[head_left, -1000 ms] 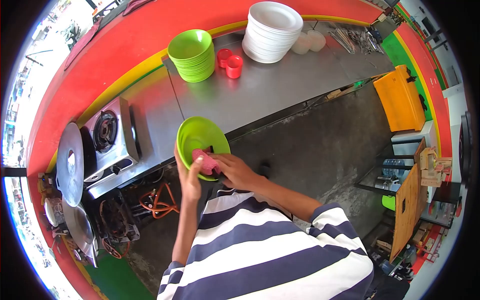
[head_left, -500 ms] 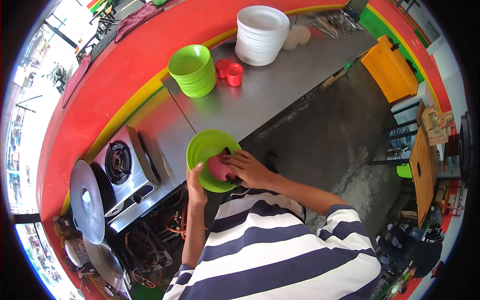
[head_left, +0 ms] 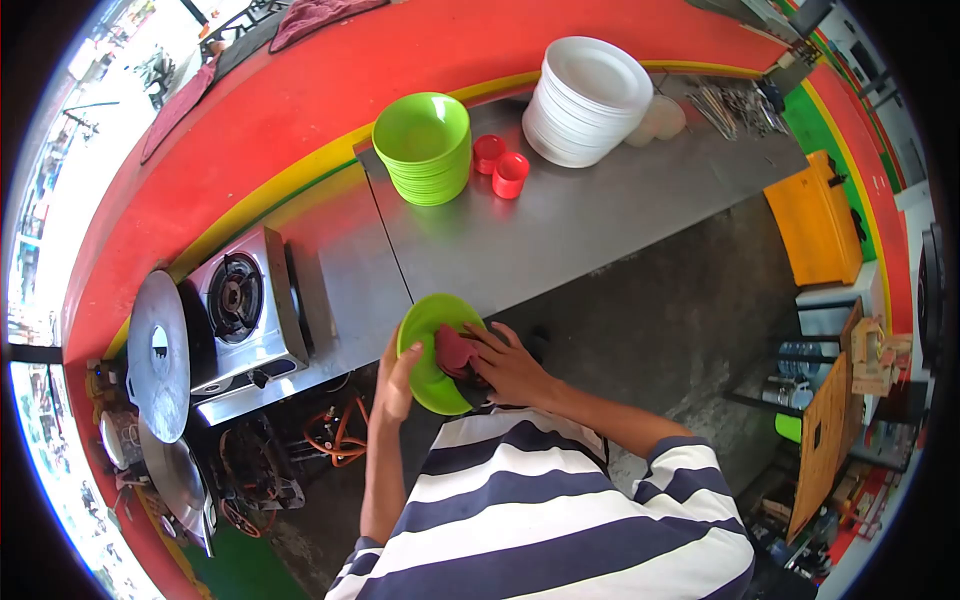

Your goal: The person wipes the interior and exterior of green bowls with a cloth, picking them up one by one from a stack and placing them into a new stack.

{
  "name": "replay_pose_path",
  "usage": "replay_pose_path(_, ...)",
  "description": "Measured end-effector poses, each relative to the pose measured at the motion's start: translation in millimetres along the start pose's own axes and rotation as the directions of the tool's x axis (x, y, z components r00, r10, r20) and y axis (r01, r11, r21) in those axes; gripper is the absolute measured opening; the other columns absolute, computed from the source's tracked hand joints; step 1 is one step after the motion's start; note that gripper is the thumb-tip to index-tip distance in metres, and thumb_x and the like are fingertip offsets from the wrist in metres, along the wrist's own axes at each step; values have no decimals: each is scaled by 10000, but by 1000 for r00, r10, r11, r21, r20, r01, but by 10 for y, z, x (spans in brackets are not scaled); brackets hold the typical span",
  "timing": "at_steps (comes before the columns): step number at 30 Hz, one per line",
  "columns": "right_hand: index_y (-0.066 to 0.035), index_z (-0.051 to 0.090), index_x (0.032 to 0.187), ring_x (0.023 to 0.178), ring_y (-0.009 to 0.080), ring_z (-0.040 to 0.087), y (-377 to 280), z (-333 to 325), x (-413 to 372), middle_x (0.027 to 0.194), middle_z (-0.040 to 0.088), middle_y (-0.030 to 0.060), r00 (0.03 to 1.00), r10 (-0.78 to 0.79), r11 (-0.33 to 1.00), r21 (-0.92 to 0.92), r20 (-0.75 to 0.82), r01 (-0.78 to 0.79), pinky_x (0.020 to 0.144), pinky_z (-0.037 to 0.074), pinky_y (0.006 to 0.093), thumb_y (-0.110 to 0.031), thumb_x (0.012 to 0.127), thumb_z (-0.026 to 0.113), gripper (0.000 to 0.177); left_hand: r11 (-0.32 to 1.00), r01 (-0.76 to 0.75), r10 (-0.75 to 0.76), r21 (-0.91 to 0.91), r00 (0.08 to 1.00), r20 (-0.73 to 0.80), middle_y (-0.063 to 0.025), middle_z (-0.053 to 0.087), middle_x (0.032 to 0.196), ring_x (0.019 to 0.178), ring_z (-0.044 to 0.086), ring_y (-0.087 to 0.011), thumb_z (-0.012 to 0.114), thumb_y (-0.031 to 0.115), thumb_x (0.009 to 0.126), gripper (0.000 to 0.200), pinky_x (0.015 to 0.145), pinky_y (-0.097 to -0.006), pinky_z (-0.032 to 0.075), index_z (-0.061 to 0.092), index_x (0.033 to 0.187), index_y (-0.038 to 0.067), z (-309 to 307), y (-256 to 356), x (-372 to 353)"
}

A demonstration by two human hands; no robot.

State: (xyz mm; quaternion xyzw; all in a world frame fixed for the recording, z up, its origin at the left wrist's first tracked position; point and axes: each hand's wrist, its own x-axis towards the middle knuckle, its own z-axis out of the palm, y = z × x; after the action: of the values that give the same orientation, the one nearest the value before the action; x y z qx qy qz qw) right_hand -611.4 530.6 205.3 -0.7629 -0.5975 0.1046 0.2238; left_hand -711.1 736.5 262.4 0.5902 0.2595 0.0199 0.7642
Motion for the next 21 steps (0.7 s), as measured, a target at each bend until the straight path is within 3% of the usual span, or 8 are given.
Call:
replay_pose_path(4,27,515,1295,1368,408,398,50,-201,63,1412,445,248,1000,-11,962,272,-27,18,1140,288,535,-207,686,831,725,993,-59,47,-105,993,-111,-140,587,1302,1213,540,-216,528,290,961,562,1066,-346,393,463,1419,-30,326,-122,223)
replay_pose_path(6,54,445,1366,1369,434,375,19,-246,90,1435,389,273,998,-59,862,505,29,37,1138,290,522,-225,737,824,786,993,-79,92,83,983,-161,-134,590,1285,1194,546,-211,515,304,977,551,1052,-342,403,467,1420,-19,458,-109,311)
replay_pose_path(9,57,302,1463,1381,419,330,40,-441,259,1481,288,254,995,-79,777,621,-64,101,1102,352,462,-396,815,810,941,995,-83,94,58,973,-212,-123,593,1254,1158,552,-199,462,406,1037,567,1025,-328,422,467,1433,1,676,-69,312)
replay_pose_path(13,55,152,1539,1406,399,281,184,-438,561,1507,206,263,1000,4,454,891,26,-25,1148,302,445,-573,889,688,1050,993,-108,90,-40,944,-317,-124,557,1328,1217,532,-204,383,522,1064,648,1041,-345,419,451,1453,8,647,-365,278)
replay_pose_path(15,82,330,1458,1423,438,272,267,-456,618,1520,223,292,990,-106,608,794,92,-9,1175,267,465,-623,936,577,911,988,-141,99,-65,896,-433,-135,619,1268,1133,608,-225,362,520,1062,641,978,-357,489,515,1377,-16,694,-289,330)
replay_pose_path(17,95,457,1377,1431,461,266,355,-485,621,1526,237,304,940,-242,832,550,241,73,1189,246,478,-630,952,537,844,972,-153,89,-178,943,-322,-132,635,1239,1114,619,-225,405,512,1045,615,970,-353,487,545,1346,-6,487,-248,446)
replay_pose_path(18,94,584,1227,1415,479,306,356,-491,555,1510,293,314,956,-258,865,474,136,166,1187,269,498,-549,935,621,707,963,-142,82,-227,963,-258,-130,643,1225,1105,625,-225,427,508,1037,602,965,-351,486,559,1330,-1,343,-211,466)
replay_pose_path(21,85,608,1203,1403,444,356,446,-476,583,1488,346,299,954,-287,886,402,88,230,1180,308,495,-444,886,723,627,985,12,-45,-171,981,-188,-124,652,1213,1102,628,-220,466,452,1020,547,942,-344,490,578,1313,4,-10,60,526)
